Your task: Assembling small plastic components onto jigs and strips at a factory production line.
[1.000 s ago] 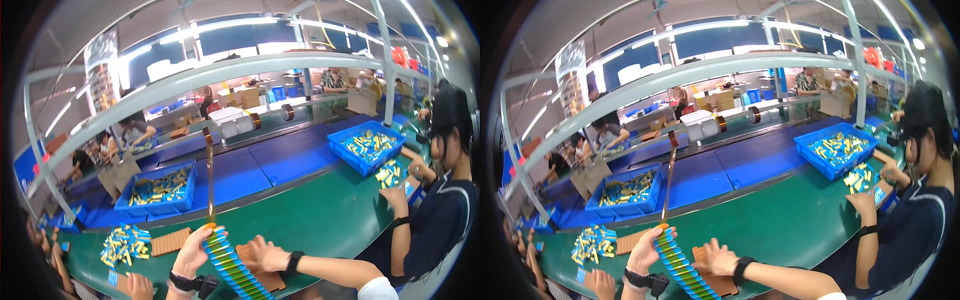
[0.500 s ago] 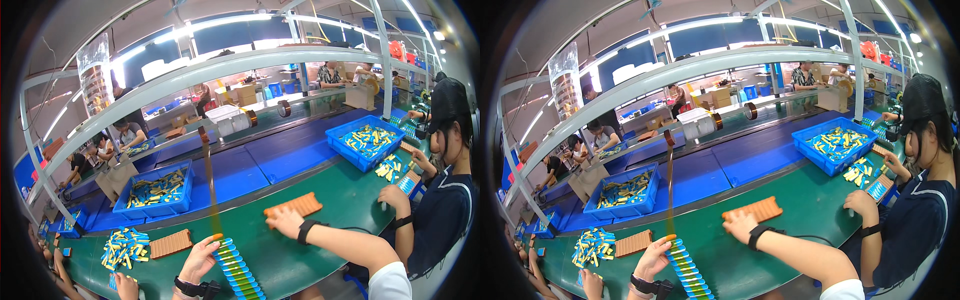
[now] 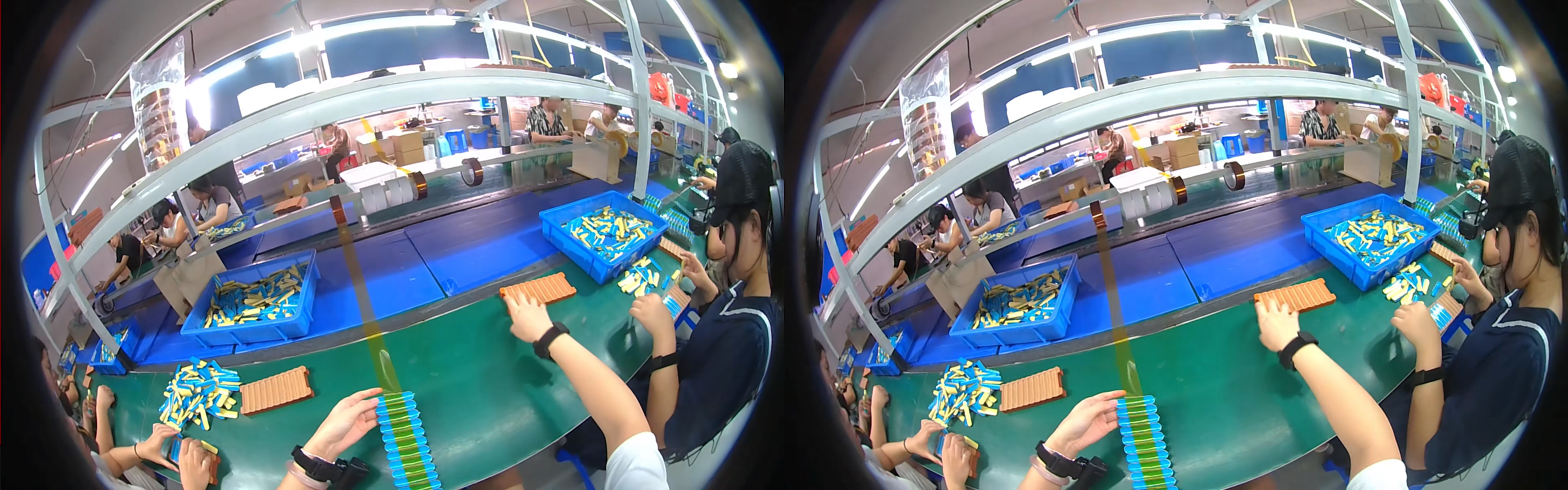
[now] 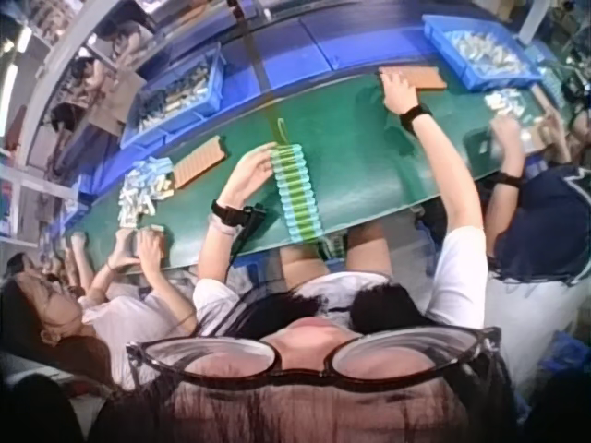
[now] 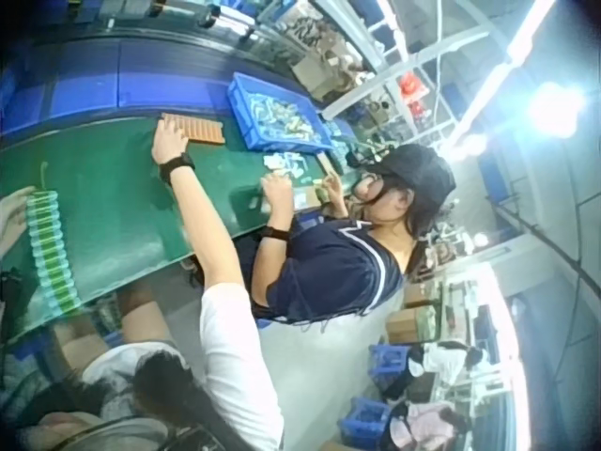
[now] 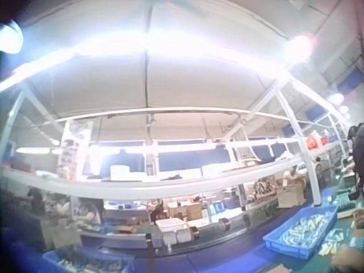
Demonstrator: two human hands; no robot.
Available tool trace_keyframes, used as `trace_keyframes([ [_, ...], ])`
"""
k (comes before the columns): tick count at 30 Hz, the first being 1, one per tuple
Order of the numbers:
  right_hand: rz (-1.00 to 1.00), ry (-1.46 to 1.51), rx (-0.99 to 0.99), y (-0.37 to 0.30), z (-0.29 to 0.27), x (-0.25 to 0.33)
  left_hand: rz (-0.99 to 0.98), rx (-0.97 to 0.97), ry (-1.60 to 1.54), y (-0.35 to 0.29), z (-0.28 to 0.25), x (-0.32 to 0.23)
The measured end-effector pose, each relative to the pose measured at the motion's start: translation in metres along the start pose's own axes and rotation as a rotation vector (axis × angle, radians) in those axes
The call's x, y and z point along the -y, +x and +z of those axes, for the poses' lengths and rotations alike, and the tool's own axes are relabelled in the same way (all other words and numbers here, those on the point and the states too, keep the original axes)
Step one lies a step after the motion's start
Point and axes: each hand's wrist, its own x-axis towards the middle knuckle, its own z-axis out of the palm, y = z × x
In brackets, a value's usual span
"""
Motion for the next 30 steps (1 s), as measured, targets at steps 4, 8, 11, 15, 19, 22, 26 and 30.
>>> trace_keyframes([
  [4, -0.425, 1.146, 0.193, -0.054, -0.075, 0.064, 0.083, -0.184, 0.149, -0.001, -0.004, 0.006],
  [8, -0.886, 1.616, 0.355, -0.142, -0.168, 0.109, 0.132, -0.169, 0.178, 0.001, -0.013, 0.009],
  [11, -1.451, 1.907, 0.363, -0.172, -0.173, 0.117, 0.107, -0.152, 0.207, 0.003, 0.004, 0.004],
  [15, -1.669, 2.134, 0.33, -0.188, -0.181, 0.143, 0.102, -0.153, 0.167, 0.001, 0.0, 0.006],
  [19, -1.557, 2.07, 0.258, -0.196, -0.185, 0.141, 0.1, -0.109, 0.111, 0.005, -0.013, 0.009],
  [22, -1.478, 2.357, 0.11, -0.201, -0.18, 0.169, 0.096, -0.073, 0.025, 0.008, -0.022, 0.013],
  [26, -1.398, 2.448, 0.501, -0.195, -0.183, 0.184, 0.12, -0.005, -0.032, 0.014, -0.037, 0.02],
  [30, -1.433, 2.582, 0.538, -0.196, -0.177, 0.209, 0.154, -0.013, -0.031, 0.019, -0.032, 0.026],
])
